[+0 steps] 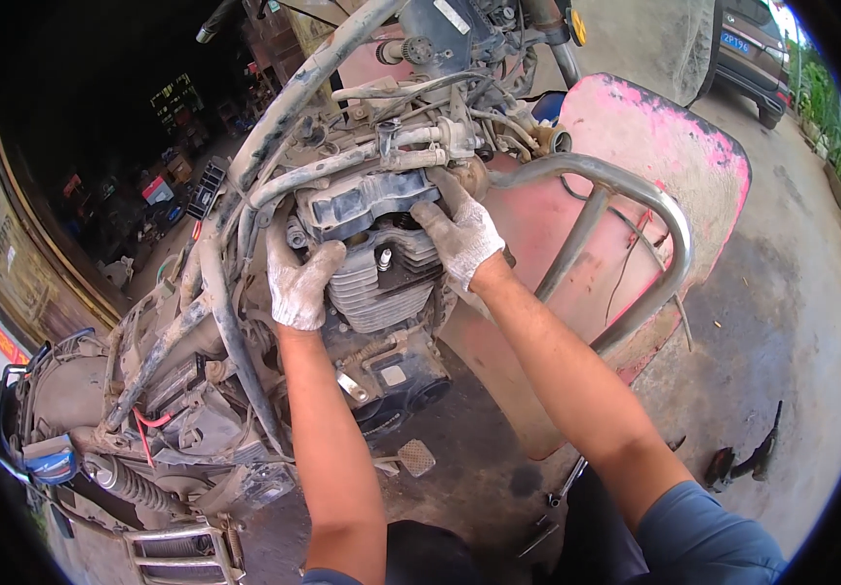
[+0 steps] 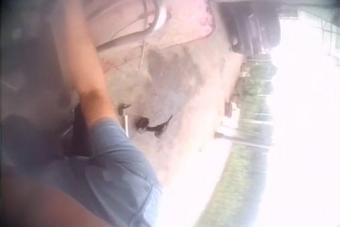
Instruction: The person works on the engine of a motorcycle using a socket wrench and a screwdriver, removing components such as a plastic cover and handling fasteners.
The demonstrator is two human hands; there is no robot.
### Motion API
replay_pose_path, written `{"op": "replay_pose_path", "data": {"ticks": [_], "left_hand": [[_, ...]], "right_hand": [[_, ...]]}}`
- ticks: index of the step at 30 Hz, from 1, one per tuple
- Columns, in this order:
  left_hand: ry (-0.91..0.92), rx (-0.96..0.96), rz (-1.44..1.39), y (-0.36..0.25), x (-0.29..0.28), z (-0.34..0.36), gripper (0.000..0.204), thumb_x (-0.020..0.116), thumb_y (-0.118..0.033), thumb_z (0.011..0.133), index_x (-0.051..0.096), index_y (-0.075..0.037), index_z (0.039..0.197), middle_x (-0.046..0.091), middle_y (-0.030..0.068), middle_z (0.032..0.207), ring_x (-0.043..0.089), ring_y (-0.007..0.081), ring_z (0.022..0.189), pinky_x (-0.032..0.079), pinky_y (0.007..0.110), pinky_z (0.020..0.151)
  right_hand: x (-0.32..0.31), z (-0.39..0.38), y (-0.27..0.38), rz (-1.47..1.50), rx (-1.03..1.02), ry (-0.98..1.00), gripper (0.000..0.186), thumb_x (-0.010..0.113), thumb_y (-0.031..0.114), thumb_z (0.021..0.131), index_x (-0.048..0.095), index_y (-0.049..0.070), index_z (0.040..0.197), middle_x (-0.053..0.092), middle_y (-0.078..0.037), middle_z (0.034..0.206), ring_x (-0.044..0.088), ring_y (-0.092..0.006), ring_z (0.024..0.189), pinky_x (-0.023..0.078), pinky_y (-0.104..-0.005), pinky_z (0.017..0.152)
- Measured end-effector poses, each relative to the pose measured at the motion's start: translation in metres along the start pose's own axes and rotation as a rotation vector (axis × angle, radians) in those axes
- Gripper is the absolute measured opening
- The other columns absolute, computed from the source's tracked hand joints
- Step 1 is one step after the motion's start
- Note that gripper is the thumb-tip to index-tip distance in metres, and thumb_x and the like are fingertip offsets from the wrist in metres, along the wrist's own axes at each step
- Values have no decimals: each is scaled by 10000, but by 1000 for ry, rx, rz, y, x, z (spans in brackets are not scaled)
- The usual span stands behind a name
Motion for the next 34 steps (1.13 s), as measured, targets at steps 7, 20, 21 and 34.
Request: {"op": "replay_pose_path", "data": {"ticks": [7, 20, 21, 34], "left_hand": [[-56, 61, -50, 7, -11, 1, 817, 717, 6, 773, 396, 30, 1524, 484, 134, 1473, 539, 218, 1241, 458, 352, 1061], [230, -56, -199, 27, -19, 33, 764, 714, -458, 948, 445, -14, 1509, 565, 145, 1454, 585, 279, 1280, 492, 431, 1074], [231, 4, -142, 15, -9, 29, 684, 667, -434, 986, 474, -17, 1492, 563, 148, 1462, 582, 289, 1290, 492, 437, 1079], [254, 140, -94, 18, -18, 26, 923, 781, -365, 881, 311, -13, 1592, 480, 165, 1538, 503, 277, 1375, 411, 432, 1155]], "right_hand": [[5, -9, -2, 64, 129, -10, 656, 697, 379, 963, 521, -49, 1428, 601, -316, 1364, 570, -404, 1311, 435, -413, 1086], [6, -5, -10, 28, 143, 14, 689, 676, 437, 956, 534, -77, 1391, 660, -309, 1257, 626, -408, 1227, 486, -416, 1032], [7, -6, -6, 107, 135, 35, 672, 666, 433, 960, 545, -78, 1380, 658, -308, 1265, 624, -408, 1228, 484, -414, 1036], [11, -3, -19, 20, 140, -74, 668, 655, 511, 938, 579, 95, 1455, 696, -275, 1241, 653, -373, 1218, 477, -406, 1059]]}}
Point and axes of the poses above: each hand's wrist, its own z-axis towards the middle knuckle, its own x-axis out of the palm, y = z × x, the point moved 5 cm from there along z, towards the middle knuckle
